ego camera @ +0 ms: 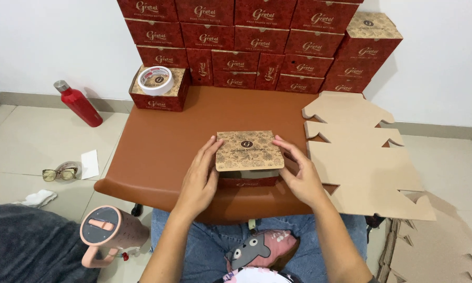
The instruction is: Folding and assembling a cardboard box from a flat template
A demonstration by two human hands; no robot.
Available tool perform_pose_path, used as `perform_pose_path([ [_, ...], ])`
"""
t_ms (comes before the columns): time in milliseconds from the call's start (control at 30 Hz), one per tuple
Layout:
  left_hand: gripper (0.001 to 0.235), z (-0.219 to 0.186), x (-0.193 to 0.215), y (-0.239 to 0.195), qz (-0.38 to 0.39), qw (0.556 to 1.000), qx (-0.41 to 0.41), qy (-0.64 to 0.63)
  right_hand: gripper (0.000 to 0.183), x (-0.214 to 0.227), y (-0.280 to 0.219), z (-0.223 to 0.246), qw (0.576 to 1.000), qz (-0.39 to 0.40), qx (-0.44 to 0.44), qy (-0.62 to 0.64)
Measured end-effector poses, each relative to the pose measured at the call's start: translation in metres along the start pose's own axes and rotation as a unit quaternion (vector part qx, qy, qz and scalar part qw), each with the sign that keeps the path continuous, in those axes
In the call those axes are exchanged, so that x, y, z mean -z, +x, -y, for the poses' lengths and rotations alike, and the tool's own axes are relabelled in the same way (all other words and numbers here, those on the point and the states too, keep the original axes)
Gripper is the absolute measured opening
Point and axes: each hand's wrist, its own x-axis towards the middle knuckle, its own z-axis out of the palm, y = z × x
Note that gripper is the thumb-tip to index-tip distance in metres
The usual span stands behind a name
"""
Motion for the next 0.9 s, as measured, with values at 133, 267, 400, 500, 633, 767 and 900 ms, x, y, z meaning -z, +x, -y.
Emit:
perform_pose_path([
  [133, 0.069, 0.006, 0.0, -0.003, 0.021, 0.997, -0.057, -0.049, 0.07, 0.012, -0.009, 0.009, 0.998, 0.045, 0.028, -0.02],
  [267, 0.053, 0.012, -0.005, -0.002, 0.026, 0.991, -0.092, -0.094, 0.053, 0.014, -0.011, 0.005, 0.996, 0.055, 0.063, -0.013],
  [400, 0.041, 0.019, -0.011, 0.003, -0.007, 0.992, -0.108, -0.062, 0.034, 0.005, -0.008, 0.011, 0.993, 0.008, 0.096, -0.069],
  [500, 0.037, 0.021, -0.013, 0.001, -0.021, 0.991, -0.12, -0.047, 0.031, 0.0, -0.008, -0.003, 0.987, -0.015, 0.126, -0.101],
  [633, 0.035, 0.032, -0.017, -0.001, -0.023, 0.991, -0.128, -0.029, 0.03, -0.004, -0.012, -0.002, 0.981, -0.017, 0.145, -0.127],
  [767, 0.035, 0.039, -0.02, -0.005, -0.02, 0.991, -0.128, -0.037, 0.032, -0.007, -0.016, -0.008, 0.976, -0.008, 0.153, -0.152],
  [900, 0.034, 0.04, -0.022, -0.005, -0.028, 0.99, -0.133, -0.034, 0.033, -0.011, -0.018, -0.012, 0.977, -0.013, 0.148, -0.154],
])
